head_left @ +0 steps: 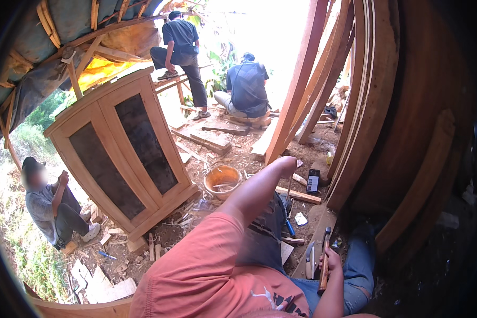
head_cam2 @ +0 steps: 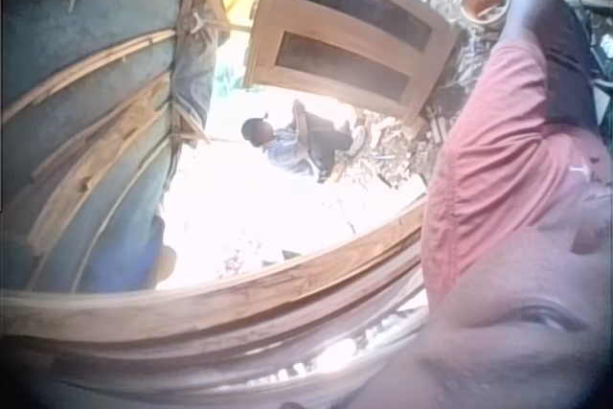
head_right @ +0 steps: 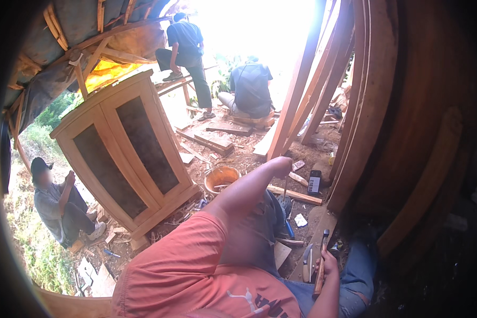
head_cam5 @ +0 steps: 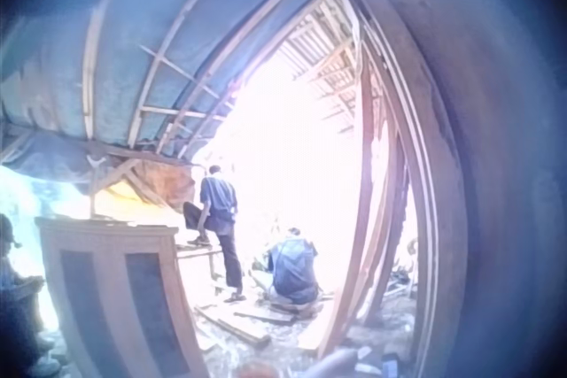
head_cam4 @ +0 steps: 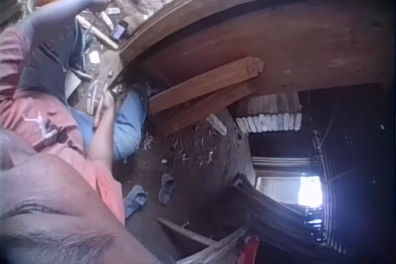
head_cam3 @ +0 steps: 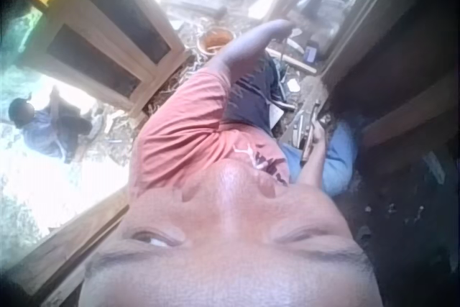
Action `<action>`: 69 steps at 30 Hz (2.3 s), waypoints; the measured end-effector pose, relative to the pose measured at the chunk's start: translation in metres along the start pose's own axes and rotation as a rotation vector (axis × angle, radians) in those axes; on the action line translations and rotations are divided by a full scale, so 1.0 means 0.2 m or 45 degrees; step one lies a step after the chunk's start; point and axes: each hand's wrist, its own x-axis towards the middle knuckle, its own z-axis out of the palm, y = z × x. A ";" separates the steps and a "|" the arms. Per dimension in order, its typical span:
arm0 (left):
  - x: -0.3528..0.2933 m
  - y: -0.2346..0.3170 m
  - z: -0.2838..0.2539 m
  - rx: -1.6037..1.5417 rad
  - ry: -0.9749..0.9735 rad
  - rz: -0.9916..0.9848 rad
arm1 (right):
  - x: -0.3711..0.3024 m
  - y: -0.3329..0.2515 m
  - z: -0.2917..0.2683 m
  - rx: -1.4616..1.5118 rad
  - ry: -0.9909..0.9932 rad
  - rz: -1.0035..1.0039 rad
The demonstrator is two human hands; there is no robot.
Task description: The person sits on the ground and uses a hammer to drive nails into a wooden frame. They repeatedly pick up nails, position them, and strike them with the hammer. The person briefly pauses to adjust their head-mounted camera before resuming hammering.
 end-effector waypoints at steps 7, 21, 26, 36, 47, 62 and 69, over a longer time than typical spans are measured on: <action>-0.04 -0.11 0.10 0.075 0.066 0.043 | 0.00 -0.01 0.08 -0.014 -0.020 0.001; 0.03 -0.19 0.20 -0.336 0.121 0.041 | 0.04 0.01 0.08 -0.016 -0.058 -0.005; -0.02 -0.08 0.08 -0.581 0.081 -0.044 | 0.01 0.00 0.05 -0.023 -0.018 -0.010; -0.19 -0.02 0.01 -0.928 0.084 -0.193 | 0.00 0.04 0.04 -0.032 -0.019 0.028; -0.20 0.12 -0.09 -0.345 0.041 0.004 | 0.03 0.06 0.03 -0.034 -0.023 0.014; 0.20 0.88 0.12 -0.338 0.152 0.242 | -0.01 0.01 -0.01 0.553 -0.289 -0.349; 0.08 1.13 0.19 -0.795 0.276 0.008 | -0.17 -0.09 0.02 0.590 -0.118 -0.425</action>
